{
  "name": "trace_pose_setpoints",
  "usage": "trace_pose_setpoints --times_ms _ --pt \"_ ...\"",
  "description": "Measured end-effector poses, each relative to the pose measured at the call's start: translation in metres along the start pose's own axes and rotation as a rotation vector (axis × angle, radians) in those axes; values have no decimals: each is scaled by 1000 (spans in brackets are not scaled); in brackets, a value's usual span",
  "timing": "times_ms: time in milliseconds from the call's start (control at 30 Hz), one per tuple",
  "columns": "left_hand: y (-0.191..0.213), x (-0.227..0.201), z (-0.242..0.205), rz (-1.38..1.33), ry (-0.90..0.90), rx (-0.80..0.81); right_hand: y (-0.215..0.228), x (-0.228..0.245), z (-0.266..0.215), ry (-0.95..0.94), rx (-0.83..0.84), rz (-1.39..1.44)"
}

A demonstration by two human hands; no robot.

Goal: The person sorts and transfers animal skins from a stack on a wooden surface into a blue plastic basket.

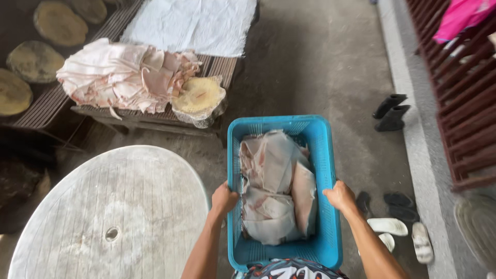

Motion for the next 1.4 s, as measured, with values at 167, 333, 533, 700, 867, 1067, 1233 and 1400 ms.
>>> trace_pose_setpoints --times_ms 167,333,533,700,867,1067,1233,1400 --pt "39 -64 115 33 -85 -178 44 91 148 203 -108 24" --pt "87 -103 182 -80 141 -191 95 194 264 245 -128 56" --pt "103 -50 244 -94 360 -273 98 338 313 423 32 136" --pt "121 -4 316 -183 455 -365 94 471 374 546 134 71" --pt "135 29 349 -260 654 -278 72 564 424 692 274 -10" --pt "160 39 414 -231 645 -455 40 668 492 734 310 -129" --pt "168 54 455 -278 832 -459 -4 737 547 811 410 -164" --pt "184 58 493 -252 912 -533 -48 804 598 862 464 -244"
Point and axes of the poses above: each hand's wrist, its own z-axis towards the middle knuckle, its own y-axis out of the back of the hand, x = y × z, the point moved 8 cm from there along z, towards the middle knuckle, and after that the axes turned 2 degrees about -x, right-handed, at the moved point
